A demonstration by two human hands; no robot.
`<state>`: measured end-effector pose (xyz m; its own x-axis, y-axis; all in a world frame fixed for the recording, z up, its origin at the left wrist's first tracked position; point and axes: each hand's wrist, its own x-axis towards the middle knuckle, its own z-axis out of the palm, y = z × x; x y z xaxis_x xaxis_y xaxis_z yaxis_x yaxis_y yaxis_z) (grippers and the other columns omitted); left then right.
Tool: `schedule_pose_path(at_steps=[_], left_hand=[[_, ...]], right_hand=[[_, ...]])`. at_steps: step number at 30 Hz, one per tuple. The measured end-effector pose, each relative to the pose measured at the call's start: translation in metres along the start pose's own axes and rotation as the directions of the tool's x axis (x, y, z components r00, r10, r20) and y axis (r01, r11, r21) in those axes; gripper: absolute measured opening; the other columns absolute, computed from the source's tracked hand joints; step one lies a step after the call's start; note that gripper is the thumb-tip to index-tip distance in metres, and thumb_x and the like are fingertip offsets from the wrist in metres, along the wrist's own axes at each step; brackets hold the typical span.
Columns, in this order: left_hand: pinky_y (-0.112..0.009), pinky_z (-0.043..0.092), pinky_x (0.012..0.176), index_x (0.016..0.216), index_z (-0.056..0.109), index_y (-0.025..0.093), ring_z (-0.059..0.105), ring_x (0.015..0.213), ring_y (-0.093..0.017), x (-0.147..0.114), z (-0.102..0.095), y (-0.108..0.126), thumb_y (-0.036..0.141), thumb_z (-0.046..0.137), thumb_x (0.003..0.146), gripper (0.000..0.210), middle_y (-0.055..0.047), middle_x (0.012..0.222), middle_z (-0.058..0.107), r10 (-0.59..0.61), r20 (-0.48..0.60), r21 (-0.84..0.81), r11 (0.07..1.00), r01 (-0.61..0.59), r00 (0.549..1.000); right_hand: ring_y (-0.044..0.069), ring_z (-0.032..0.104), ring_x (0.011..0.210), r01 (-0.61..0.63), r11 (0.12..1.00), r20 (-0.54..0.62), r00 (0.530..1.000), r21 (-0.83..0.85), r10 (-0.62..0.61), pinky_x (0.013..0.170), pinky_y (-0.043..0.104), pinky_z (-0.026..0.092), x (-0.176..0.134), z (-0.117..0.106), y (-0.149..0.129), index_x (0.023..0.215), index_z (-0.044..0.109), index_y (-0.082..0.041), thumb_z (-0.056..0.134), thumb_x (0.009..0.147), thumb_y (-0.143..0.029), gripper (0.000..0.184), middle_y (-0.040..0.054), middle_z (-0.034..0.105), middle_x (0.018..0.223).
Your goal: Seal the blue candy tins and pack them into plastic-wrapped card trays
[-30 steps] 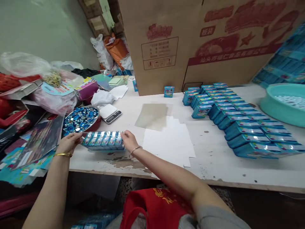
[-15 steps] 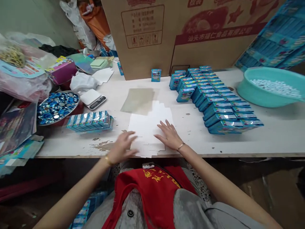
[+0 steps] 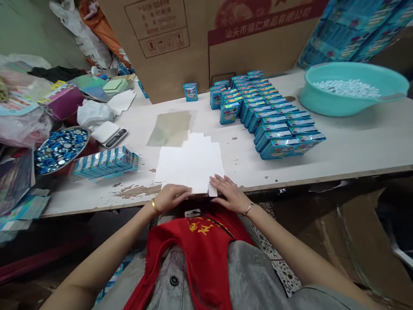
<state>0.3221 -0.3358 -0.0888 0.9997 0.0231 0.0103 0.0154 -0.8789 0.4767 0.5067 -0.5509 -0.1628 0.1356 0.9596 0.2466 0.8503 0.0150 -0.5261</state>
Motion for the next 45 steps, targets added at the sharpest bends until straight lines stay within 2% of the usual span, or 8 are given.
schedule_pose_path(at_steps=[9, 16, 22, 27, 31, 36, 41, 45], left_hand=[[-0.023, 0.047, 0.062, 0.072, 0.061, 0.015, 0.060, 0.063, -0.013, 0.024, -0.008, -0.005, 0.054, 0.039, 0.093, 0.050, -0.002, 0.064, 0.063, -0.180, 0.096, -0.432, 0.878, 0.204, 0.979], [-0.061, 0.016, 0.116, 0.144, 0.040, 0.017, 0.024, 0.144, -0.036, -0.024, 0.008, -0.005, 0.049, 0.066, 0.079, 0.077, -0.017, 0.151, 0.038, 0.131, 0.087, 0.058, 0.989, -0.136, 0.988], [-0.047, 0.037, 0.111, 0.123, 0.060, 0.020, 0.045, 0.135, -0.023, -0.044, 0.038, -0.040, 0.022, 0.042, 0.096, 0.033, -0.010, 0.134, 0.059, 0.161, -0.123, 0.016, 0.987, -0.160, 0.979], [-0.040, 0.046, 0.100, 0.098, 0.068, 0.020, 0.061, 0.116, -0.020, -0.033, 0.032, -0.027, 0.029, 0.048, 0.095, 0.022, -0.007, 0.105, 0.073, -0.061, -0.247, -0.180, 0.984, 0.016, 0.967], [-0.039, 0.047, 0.092, 0.086, 0.063, 0.018, 0.062, 0.093, -0.019, -0.019, -0.003, -0.001, 0.032, 0.043, 0.096, 0.026, -0.006, 0.090, 0.070, -0.170, -0.130, -0.043, 0.985, 0.165, 0.977], [-0.041, 0.046, 0.092, 0.095, 0.061, 0.019, 0.054, 0.103, -0.023, 0.001, -0.028, 0.025, 0.020, 0.041, 0.095, 0.020, -0.006, 0.101, 0.065, -0.253, 0.172, 0.312, 0.931, 0.191, 0.952], [-0.034, 0.051, 0.073, 0.102, 0.062, 0.019, 0.050, 0.106, -0.026, 0.018, -0.010, 0.036, 0.012, 0.041, 0.092, 0.025, -0.010, 0.105, 0.060, -0.290, 0.252, 0.432, 0.887, 0.161, 0.923], [-0.034, 0.051, 0.069, 0.099, 0.066, 0.019, 0.052, 0.103, -0.027, 0.027, -0.006, 0.038, 0.014, 0.043, 0.092, 0.024, -0.012, 0.100, 0.060, -0.261, 0.257, 0.429, 0.894, 0.132, 0.930]], right_hand=[[0.020, 0.067, 0.099, -0.076, 0.985, -0.313, 0.942, 0.153, 0.121, 0.089, 0.039, 0.049, 0.010, 0.004, -0.001, 0.098, 0.068, -0.021, 0.041, 0.099, -0.032, 0.029, 0.0067, 0.074, 0.102], [0.017, 0.059, 0.067, -0.298, 0.925, -0.417, 0.829, 0.237, 0.374, 0.066, 0.031, 0.044, 0.022, 0.006, -0.010, 0.071, 0.062, -0.021, 0.045, 0.096, -0.041, 0.037, 0.0030, 0.065, 0.068], [0.024, 0.060, 0.111, -0.017, 0.988, -0.204, 0.978, 0.156, 0.049, 0.096, 0.045, 0.044, 0.000, 0.001, 0.000, 0.110, 0.064, -0.021, 0.054, 0.092, -0.038, 0.027, 0.0097, 0.068, 0.117], [0.020, 0.061, 0.110, 0.061, 0.979, -0.221, 0.975, 0.194, -0.017, 0.094, 0.042, 0.047, -0.001, -0.001, 0.004, 0.103, 0.067, -0.024, 0.044, 0.096, -0.025, 0.024, 0.0065, 0.070, 0.112], [0.021, 0.062, 0.093, -0.081, 0.996, -0.284, 0.955, 0.037, 0.088, 0.083, 0.039, 0.047, 0.012, -0.016, -0.024, 0.096, 0.069, -0.023, 0.050, 0.094, -0.027, 0.019, 0.0053, 0.073, 0.099], [0.022, 0.060, 0.085, -0.116, 0.879, 0.031, 0.989, -0.463, 0.147, 0.070, 0.034, 0.041, 0.013, -0.034, -0.068, 0.091, 0.068, -0.018, 0.052, 0.088, -0.010, 0.018, 0.0086, 0.069, 0.109], [0.011, 0.058, 0.069, -0.171, 0.894, 0.003, 0.982, -0.414, 0.190, 0.055, 0.026, 0.037, 0.009, -0.016, -0.060, 0.104, 0.063, -0.019, 0.042, 0.090, -0.006, 0.028, 0.0077, 0.059, 0.126], [0.012, 0.049, 0.057, -0.056, 0.932, -0.073, 0.997, -0.359, 0.031, 0.052, 0.027, 0.034, 0.014, 0.005, -0.038, 0.105, 0.063, -0.019, 0.039, 0.092, -0.008, 0.030, 0.0067, 0.063, 0.098]])
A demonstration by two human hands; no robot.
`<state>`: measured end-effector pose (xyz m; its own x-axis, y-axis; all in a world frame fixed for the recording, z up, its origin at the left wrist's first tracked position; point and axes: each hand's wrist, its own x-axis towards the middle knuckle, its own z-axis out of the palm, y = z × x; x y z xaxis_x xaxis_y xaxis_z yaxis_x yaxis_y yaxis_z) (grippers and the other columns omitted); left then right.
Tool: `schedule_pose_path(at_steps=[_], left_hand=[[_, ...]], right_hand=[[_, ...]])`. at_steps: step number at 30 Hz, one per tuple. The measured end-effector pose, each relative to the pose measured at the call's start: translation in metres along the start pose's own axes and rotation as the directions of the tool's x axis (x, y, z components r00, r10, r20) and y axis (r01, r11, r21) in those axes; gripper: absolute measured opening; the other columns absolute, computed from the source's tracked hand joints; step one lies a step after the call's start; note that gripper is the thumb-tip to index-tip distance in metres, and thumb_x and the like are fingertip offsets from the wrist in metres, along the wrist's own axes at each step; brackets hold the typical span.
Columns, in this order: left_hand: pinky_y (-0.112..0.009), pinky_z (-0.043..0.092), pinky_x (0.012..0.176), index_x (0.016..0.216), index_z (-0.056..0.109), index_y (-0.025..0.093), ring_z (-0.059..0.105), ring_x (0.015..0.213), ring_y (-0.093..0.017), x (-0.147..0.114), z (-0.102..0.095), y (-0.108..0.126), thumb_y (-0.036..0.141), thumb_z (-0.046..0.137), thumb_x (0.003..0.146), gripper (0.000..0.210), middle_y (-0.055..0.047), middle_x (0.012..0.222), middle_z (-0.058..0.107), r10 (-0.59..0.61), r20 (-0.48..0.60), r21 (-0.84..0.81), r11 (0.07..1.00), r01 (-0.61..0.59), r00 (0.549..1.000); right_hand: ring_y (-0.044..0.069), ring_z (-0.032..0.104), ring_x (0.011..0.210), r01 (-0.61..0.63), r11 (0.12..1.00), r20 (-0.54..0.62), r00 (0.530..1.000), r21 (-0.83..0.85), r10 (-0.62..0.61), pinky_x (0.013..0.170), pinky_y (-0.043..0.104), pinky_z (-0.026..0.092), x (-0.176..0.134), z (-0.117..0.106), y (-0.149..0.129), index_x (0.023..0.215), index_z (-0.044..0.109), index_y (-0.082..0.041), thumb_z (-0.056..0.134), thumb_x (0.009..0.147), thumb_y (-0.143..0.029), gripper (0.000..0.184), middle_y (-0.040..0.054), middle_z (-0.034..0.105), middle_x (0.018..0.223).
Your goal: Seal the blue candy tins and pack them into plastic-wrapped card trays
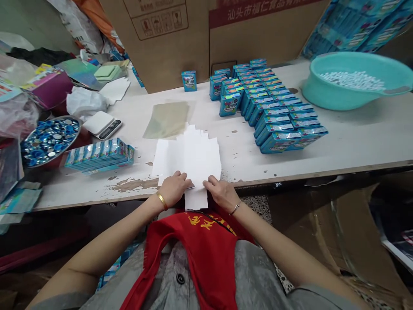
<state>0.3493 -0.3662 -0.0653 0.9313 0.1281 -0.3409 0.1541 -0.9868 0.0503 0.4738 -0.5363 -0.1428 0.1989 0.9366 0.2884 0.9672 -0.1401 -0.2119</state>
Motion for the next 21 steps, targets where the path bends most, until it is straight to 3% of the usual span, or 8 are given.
schedule_pose_path(at_steps=[2, 6, 10, 13, 17, 19, 21], left_hand=[[-0.032, 0.049, 0.067, 0.094, 0.067, 0.017, 0.056, 0.098, -0.026, 0.002, -0.002, 0.000, 0.014, 0.044, 0.092, 0.023, -0.011, 0.095, 0.061, 0.034, 0.005, -0.001, 0.999, -0.034, 0.999], [-0.030, 0.045, 0.064, 0.093, 0.066, 0.016, 0.060, 0.086, -0.023, 0.005, -0.003, -0.001, 0.023, 0.045, 0.095, 0.022, -0.010, 0.089, 0.063, 0.077, -0.035, -0.015, 0.997, -0.078, 0.996], [-0.030, 0.043, 0.063, 0.101, 0.062, 0.018, 0.060, 0.082, -0.021, 0.004, 0.001, -0.004, 0.020, 0.046, 0.094, 0.018, -0.008, 0.089, 0.065, 0.143, -0.070, 0.025, 0.990, -0.142, 0.987], [-0.030, 0.044, 0.066, 0.097, 0.063, 0.018, 0.058, 0.084, -0.021, 0.000, 0.005, -0.009, 0.017, 0.044, 0.093, 0.019, -0.008, 0.089, 0.064, 0.218, -0.079, 0.069, 0.975, -0.213, 0.973], [-0.035, 0.047, 0.077, 0.102, 0.064, 0.015, 0.056, 0.092, -0.024, -0.008, 0.009, -0.021, 0.042, 0.050, 0.092, 0.031, -0.012, 0.094, 0.065, 0.373, -0.132, 0.047, 0.928, -0.370, 0.919], [-0.039, 0.047, 0.084, 0.112, 0.061, 0.013, 0.055, 0.100, -0.028, -0.011, 0.011, -0.026, 0.057, 0.055, 0.085, 0.053, -0.014, 0.101, 0.064, 0.452, -0.185, 0.007, 0.889, -0.458, 0.873], [-0.040, 0.047, 0.087, 0.119, 0.058, 0.012, 0.053, 0.105, -0.029, -0.012, 0.013, -0.029, 0.057, 0.056, 0.084, 0.057, -0.016, 0.105, 0.064, 0.465, -0.221, -0.014, 0.877, -0.480, 0.857]], right_hand=[[0.013, 0.046, 0.056, 0.069, 0.997, -0.050, 0.996, 0.017, -0.068, 0.054, 0.028, 0.035, 0.003, 0.010, 0.003, 0.105, 0.064, -0.018, 0.038, 0.093, -0.009, 0.030, 0.0058, 0.061, 0.083], [0.015, 0.048, 0.061, 0.155, 0.988, -0.113, 0.981, -0.010, -0.156, 0.059, 0.029, 0.039, 0.006, 0.018, 0.002, 0.103, 0.065, -0.016, 0.037, 0.095, -0.011, 0.029, 0.0066, 0.061, 0.079], [0.017, 0.053, 0.073, 0.236, 0.972, -0.134, 0.963, 0.002, -0.234, 0.067, 0.031, 0.043, 0.001, 0.016, 0.004, 0.113, 0.063, -0.016, 0.037, 0.093, -0.008, 0.034, 0.0118, 0.066, 0.104], [0.021, 0.054, 0.085, 0.288, 0.957, -0.089, 0.954, 0.024, -0.285, 0.073, 0.036, 0.046, -0.005, 0.010, 0.008, 0.134, 0.051, -0.013, 0.039, 0.089, -0.006, 0.047, 0.0156, 0.057, 0.132], [0.026, 0.053, 0.090, 0.288, 0.957, 0.008, 0.957, 0.020, -0.289, 0.076, 0.043, 0.049, -0.009, 0.009, 0.008, 0.145, 0.039, -0.009, 0.048, 0.086, -0.015, 0.060, 0.0163, 0.046, 0.145], [0.027, 0.053, 0.093, 0.262, 0.964, -0.015, 0.965, 0.045, -0.262, 0.079, 0.044, 0.051, -0.009, 0.012, 0.005, 0.145, 0.039, -0.010, 0.048, 0.084, -0.012, 0.062, 0.0160, 0.048, 0.144], [0.026, 0.054, 0.095, 0.226, 0.969, -0.057, 0.974, 0.096, -0.221, 0.082, 0.045, 0.052, -0.006, 0.017, 0.002, 0.145, 0.039, -0.013, 0.045, 0.084, -0.008, 0.062, 0.0150, 0.051, 0.142]])
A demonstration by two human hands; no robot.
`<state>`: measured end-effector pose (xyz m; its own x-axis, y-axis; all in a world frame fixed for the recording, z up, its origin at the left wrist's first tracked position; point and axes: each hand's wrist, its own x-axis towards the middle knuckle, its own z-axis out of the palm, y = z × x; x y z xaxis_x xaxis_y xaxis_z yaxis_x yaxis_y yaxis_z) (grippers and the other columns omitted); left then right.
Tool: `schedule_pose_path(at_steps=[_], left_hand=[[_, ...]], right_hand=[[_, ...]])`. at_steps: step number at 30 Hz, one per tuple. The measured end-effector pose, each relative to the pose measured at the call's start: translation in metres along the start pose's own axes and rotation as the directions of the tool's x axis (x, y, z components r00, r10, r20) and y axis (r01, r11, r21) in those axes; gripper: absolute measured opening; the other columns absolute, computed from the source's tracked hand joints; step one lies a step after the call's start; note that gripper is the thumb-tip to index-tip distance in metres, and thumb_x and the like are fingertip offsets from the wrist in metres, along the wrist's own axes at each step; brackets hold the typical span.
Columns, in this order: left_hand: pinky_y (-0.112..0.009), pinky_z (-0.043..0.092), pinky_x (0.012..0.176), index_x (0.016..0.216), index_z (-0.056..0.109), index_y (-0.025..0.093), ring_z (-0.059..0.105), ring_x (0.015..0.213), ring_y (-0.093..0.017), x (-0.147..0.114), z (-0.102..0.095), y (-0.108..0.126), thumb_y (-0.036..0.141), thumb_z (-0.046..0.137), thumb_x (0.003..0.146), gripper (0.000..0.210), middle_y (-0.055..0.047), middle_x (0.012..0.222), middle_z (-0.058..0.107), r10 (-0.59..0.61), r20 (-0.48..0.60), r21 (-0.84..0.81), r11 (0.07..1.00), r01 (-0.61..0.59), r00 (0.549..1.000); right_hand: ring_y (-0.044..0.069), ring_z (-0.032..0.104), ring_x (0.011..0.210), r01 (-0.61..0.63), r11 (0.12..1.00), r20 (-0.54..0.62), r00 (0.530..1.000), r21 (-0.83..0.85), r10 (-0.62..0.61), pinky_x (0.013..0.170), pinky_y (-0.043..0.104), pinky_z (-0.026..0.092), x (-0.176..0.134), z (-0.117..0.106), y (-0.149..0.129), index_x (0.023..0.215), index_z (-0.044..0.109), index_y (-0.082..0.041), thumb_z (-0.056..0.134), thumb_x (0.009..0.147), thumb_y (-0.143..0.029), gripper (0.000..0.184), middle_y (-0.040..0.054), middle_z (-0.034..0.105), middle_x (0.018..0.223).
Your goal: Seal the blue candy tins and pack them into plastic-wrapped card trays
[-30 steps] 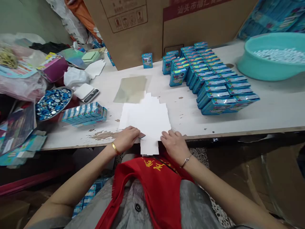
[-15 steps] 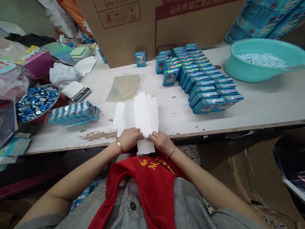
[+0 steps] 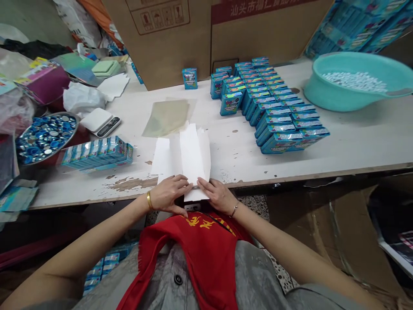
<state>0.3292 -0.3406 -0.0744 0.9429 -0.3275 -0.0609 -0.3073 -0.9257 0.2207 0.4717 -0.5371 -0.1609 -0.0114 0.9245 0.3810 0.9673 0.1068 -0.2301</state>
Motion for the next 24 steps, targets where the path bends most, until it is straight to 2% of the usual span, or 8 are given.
schedule_pose_path(at_steps=[5, 9, 15, 17, 19, 22, 23, 24], left_hand=[[-0.031, 0.046, 0.075, 0.097, 0.068, 0.019, 0.061, 0.087, -0.020, 0.011, -0.002, 0.001, 0.031, 0.041, 0.096, 0.030, -0.009, 0.088, 0.069, -0.212, 0.072, -0.005, 0.977, 0.213, 0.975], [-0.027, 0.042, 0.064, 0.087, 0.069, 0.021, 0.063, 0.074, -0.019, 0.026, -0.011, -0.002, 0.041, 0.048, 0.093, 0.029, -0.005, 0.076, 0.069, -0.476, 0.114, -0.072, 0.872, 0.485, 0.872], [-0.031, 0.049, 0.071, 0.103, 0.067, 0.021, 0.067, 0.084, -0.023, 0.038, -0.012, -0.001, 0.037, 0.059, 0.086, 0.025, -0.006, 0.087, 0.072, -0.624, 0.146, -0.142, 0.754, 0.641, 0.767], [-0.035, 0.052, 0.081, 0.113, 0.063, 0.019, 0.066, 0.098, -0.025, 0.031, -0.008, 0.005, 0.032, 0.056, 0.087, 0.030, -0.010, 0.105, 0.069, -0.619, 0.027, -0.239, 0.759, 0.606, 0.785], [-0.039, 0.049, 0.096, 0.131, 0.050, 0.019, 0.056, 0.120, -0.026, 0.018, 0.001, 0.013, 0.028, 0.054, 0.088, 0.044, -0.014, 0.131, 0.056, -0.610, -0.246, -0.345, 0.781, 0.520, 0.754], [-0.046, 0.037, 0.111, 0.150, 0.019, 0.024, 0.028, 0.144, -0.027, -0.004, 0.025, 0.026, 0.029, 0.051, 0.090, 0.069, -0.014, 0.156, 0.025, -0.664, -0.534, -0.482, 0.747, 0.457, 0.523], [-0.046, 0.035, 0.114, 0.153, 0.006, 0.026, 0.021, 0.146, -0.026, -0.009, 0.036, 0.029, 0.028, 0.050, 0.090, 0.076, -0.012, 0.159, 0.017, -0.701, -0.532, -0.539, 0.713, 0.449, 0.475], [-0.044, 0.034, 0.115, 0.152, -0.008, 0.027, 0.018, 0.148, -0.025, -0.012, 0.048, 0.033, 0.027, 0.047, 0.092, 0.082, -0.011, 0.161, 0.011, -0.722, -0.482, -0.590, 0.686, 0.426, 0.496]], right_hand=[[0.025, 0.057, 0.111, -0.065, 0.991, -0.192, 0.978, 0.120, 0.087, 0.089, 0.044, 0.054, 0.008, 0.005, -0.006, 0.153, 0.019, -0.021, 0.039, 0.090, -0.007, 0.068, 0.0151, 0.051, 0.141], [0.027, 0.050, 0.128, -0.138, 0.981, -0.332, 0.926, 0.135, 0.177, 0.092, 0.044, 0.054, 0.009, 0.010, -0.012, 0.153, -0.002, -0.030, 0.044, 0.092, -0.009, 0.079, 0.0174, 0.031, 0.153], [0.027, 0.060, 0.108, -0.140, 0.990, -0.221, 0.965, 0.017, 0.140, 0.087, 0.046, 0.054, 0.006, 0.025, -0.015, 0.153, 0.022, -0.022, 0.037, 0.093, -0.008, 0.063, 0.0166, 0.047, 0.144], [0.026, 0.061, 0.099, -0.150, 0.988, -0.182, 0.973, -0.036, 0.141, 0.084, 0.046, 0.054, 0.007, 0.025, -0.014, 0.151, 0.029, -0.020, 0.035, 0.093, -0.008, 0.059, 0.0154, 0.050, 0.143], [0.025, 0.060, 0.094, -0.154, 0.986, -0.162, 0.977, -0.066, 0.141, 0.081, 0.045, 0.053, 0.009, 0.023, -0.013, 0.150, 0.032, -0.019, 0.035, 0.094, -0.009, 0.058, 0.0138, 0.050, 0.143], [0.024, 0.059, 0.091, -0.153, 0.986, -0.151, 0.978, -0.069, 0.141, 0.079, 0.043, 0.053, 0.013, 0.021, -0.011, 0.149, 0.035, -0.020, 0.039, 0.094, -0.012, 0.055, 0.0122, 0.051, 0.142], [0.025, 0.059, 0.090, -0.156, 0.985, -0.154, 0.978, -0.068, 0.144, 0.078, 0.043, 0.053, 0.014, 0.020, -0.011, 0.148, 0.037, -0.020, 0.040, 0.094, -0.014, 0.054, 0.0120, 0.053, 0.141], [0.025, 0.058, 0.089, -0.162, 0.984, -0.158, 0.976, -0.069, 0.149, 0.076, 0.043, 0.053, 0.015, 0.021, -0.011, 0.147, 0.038, -0.021, 0.042, 0.094, -0.015, 0.053, 0.0119, 0.054, 0.140]])
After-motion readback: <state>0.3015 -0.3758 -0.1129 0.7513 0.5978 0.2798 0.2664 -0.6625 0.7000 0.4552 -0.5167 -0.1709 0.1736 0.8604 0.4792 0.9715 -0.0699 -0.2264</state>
